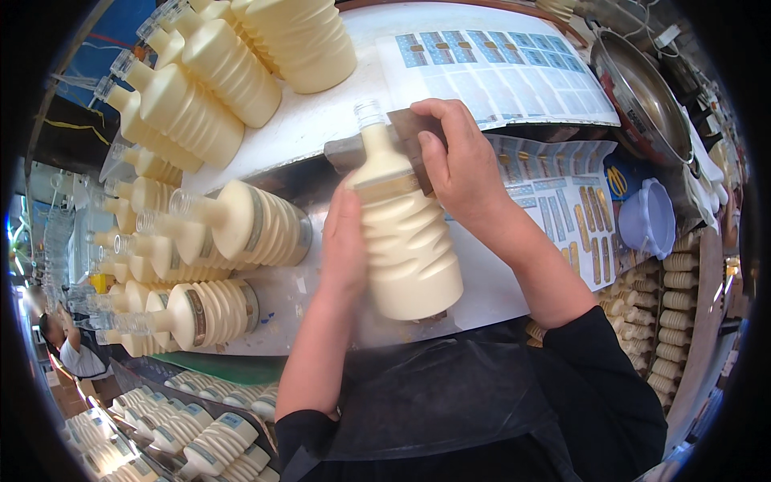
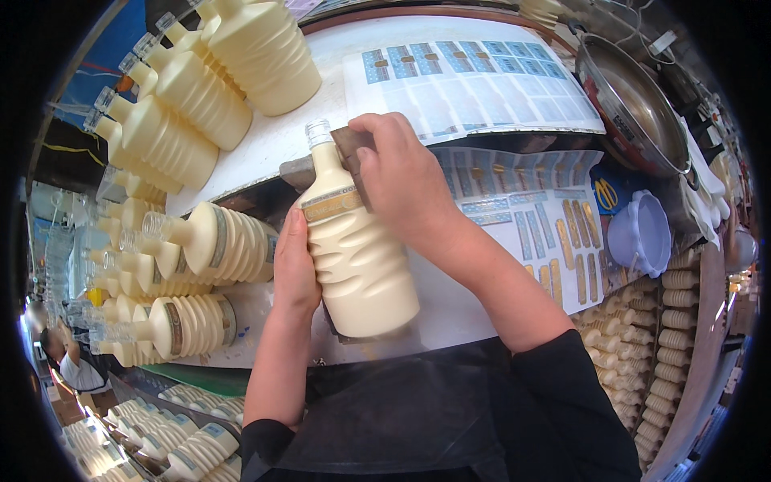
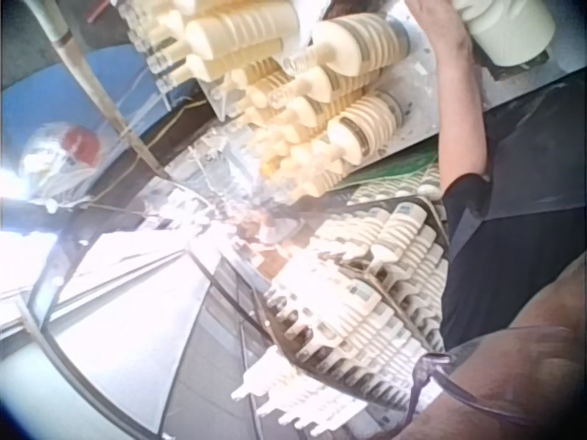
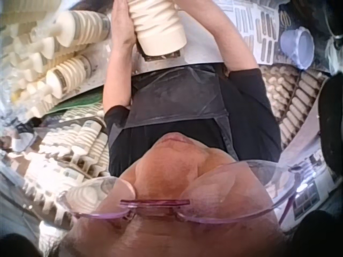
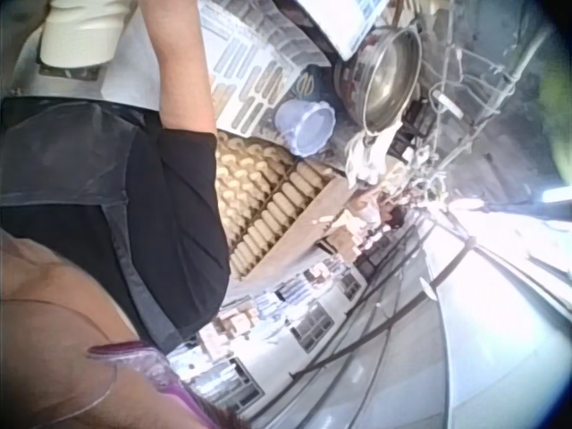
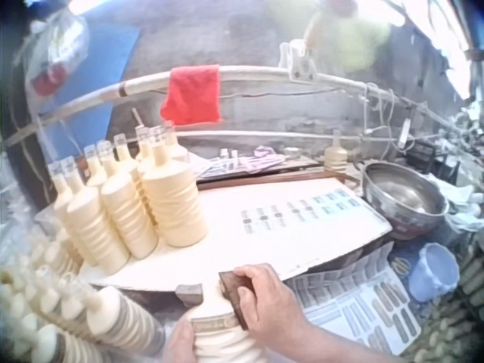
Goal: The person applies adhesive labels to the necks of cream-colored plastic bottles. They pick up each bottle, align and smooth the label, then place the bottle back on the table. The process repeats for multiple bottles in a consistent sequence.
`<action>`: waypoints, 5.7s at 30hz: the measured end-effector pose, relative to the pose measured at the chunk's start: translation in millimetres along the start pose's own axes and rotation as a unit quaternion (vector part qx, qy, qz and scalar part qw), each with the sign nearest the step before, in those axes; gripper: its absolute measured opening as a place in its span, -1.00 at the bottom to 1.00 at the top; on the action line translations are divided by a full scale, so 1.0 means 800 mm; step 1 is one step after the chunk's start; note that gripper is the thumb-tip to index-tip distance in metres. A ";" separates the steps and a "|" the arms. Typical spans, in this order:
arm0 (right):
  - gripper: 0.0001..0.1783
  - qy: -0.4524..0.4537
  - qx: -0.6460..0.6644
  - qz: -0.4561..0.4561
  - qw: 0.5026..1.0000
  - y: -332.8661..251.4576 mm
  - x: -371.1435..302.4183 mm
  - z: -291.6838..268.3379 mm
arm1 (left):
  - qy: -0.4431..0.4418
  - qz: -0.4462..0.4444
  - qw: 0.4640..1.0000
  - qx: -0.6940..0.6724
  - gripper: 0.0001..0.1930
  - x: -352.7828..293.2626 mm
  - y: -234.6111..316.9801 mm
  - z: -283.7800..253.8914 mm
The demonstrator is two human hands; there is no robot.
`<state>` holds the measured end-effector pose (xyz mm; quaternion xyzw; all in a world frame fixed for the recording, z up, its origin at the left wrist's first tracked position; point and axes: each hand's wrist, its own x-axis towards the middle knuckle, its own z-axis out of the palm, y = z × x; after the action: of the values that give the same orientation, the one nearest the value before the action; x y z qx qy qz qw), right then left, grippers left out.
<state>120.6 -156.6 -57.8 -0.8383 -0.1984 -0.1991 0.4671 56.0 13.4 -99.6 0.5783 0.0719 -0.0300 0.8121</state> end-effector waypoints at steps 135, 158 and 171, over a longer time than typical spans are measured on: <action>-0.42 -0.219 0.129 0.287 0.924 -0.021 -0.185 -0.040 | 0.050 0.066 0.997 -0.006 -0.28 -0.126 -0.042 -0.005; -0.41 -0.158 0.194 0.300 0.920 -0.019 -0.193 -0.019 | 0.044 0.125 0.989 0.071 -0.21 -0.121 -0.062 -0.004; -0.44 -0.182 0.283 0.289 0.896 0.000 -0.202 -0.025 | 0.040 0.133 0.990 0.028 -0.47 -0.131 -0.066 -0.017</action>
<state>-18.5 -197.3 -131.7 -0.7128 -0.0768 0.1651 0.6773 -55.3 5.4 -137.2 0.6063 0.0259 0.0992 0.7886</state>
